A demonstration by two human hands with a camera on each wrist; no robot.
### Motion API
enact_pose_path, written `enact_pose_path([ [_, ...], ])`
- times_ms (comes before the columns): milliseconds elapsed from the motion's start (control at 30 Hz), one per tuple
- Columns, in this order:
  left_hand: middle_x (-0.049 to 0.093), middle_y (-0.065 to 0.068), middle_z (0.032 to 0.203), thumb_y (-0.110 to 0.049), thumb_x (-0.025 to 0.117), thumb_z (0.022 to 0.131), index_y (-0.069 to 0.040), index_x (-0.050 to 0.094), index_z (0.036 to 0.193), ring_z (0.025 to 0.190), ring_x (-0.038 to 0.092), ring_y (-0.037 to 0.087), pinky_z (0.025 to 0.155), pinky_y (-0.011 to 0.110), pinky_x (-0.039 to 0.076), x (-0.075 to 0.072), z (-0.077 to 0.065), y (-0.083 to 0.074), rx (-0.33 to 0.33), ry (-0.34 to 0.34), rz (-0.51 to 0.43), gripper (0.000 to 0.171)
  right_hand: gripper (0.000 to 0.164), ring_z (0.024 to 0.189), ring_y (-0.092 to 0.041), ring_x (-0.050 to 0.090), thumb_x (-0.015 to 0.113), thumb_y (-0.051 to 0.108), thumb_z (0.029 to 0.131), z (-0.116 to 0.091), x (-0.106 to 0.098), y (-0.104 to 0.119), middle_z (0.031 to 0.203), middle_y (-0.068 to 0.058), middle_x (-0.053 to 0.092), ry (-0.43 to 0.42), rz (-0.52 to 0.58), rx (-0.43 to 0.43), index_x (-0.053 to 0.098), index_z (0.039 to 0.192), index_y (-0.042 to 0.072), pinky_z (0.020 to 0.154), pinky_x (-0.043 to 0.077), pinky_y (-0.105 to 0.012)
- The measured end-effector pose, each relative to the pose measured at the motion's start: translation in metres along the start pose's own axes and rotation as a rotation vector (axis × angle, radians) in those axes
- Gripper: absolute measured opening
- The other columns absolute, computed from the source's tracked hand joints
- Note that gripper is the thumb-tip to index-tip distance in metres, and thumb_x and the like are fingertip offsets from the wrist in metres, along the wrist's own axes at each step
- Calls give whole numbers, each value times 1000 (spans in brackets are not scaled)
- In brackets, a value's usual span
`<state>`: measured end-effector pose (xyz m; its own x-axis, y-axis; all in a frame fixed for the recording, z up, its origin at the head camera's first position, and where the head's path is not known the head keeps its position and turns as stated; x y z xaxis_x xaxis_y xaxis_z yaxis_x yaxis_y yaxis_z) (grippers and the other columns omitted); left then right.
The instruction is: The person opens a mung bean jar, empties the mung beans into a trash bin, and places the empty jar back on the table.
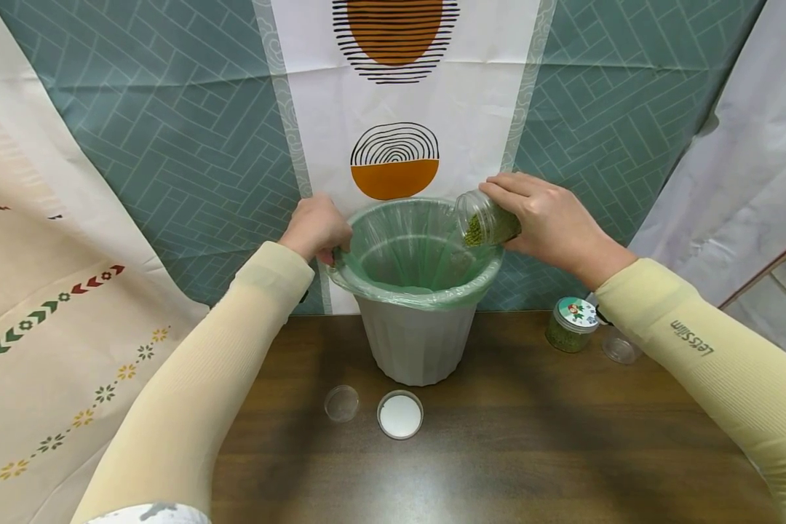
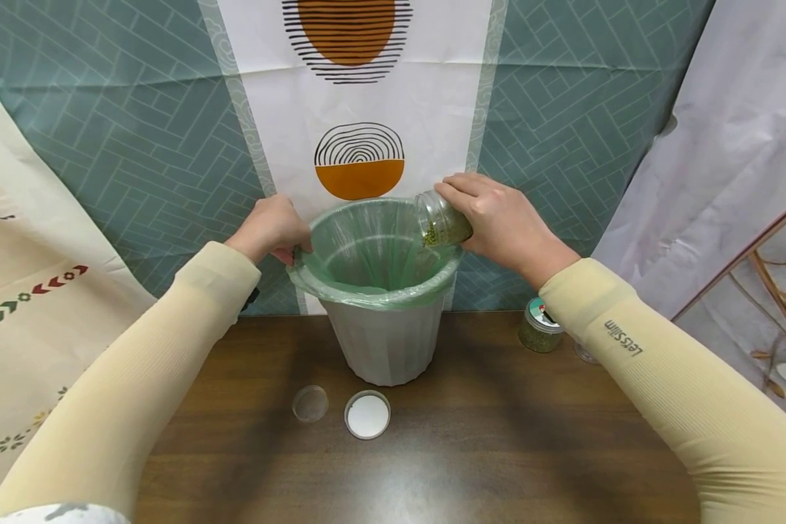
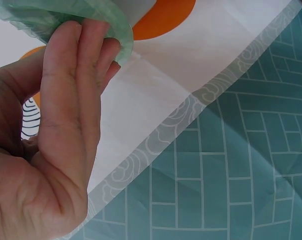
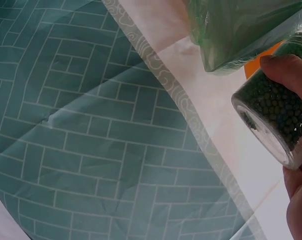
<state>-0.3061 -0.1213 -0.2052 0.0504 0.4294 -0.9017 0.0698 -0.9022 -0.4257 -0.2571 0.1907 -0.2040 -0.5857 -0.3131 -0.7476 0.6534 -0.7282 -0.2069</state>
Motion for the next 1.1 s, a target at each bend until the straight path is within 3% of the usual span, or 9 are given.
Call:
enact_pose_path([
  [533,57,7,46,-5,63,70,-7,58,56,56,69,26,42,28,51,-1,-2,-1,17,-8,6,15,88,119,-30,54,90,7,49,-2,1,-1,129,-11,56,11,0,21,55,130,9,96,48,-46],
  [1100,58,8,48,-5,64,70,-3,63,67,52,68,24,46,31,53,0,-1,0,3,-5,-12,3,88,120,-30,53,90,7,49,1,-4,0,130,-10,56,17,-4,30,54,130,9,98,47,-46],
])
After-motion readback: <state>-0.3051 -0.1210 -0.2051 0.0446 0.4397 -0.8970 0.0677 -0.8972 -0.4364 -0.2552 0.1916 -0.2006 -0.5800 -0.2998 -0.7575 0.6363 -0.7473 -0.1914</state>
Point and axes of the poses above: each hand's wrist, its own z-axis towards the middle knuckle, its own x-axis out of the palm, y = z × x, the point moved 3 cm from there along z, towards the middle knuckle
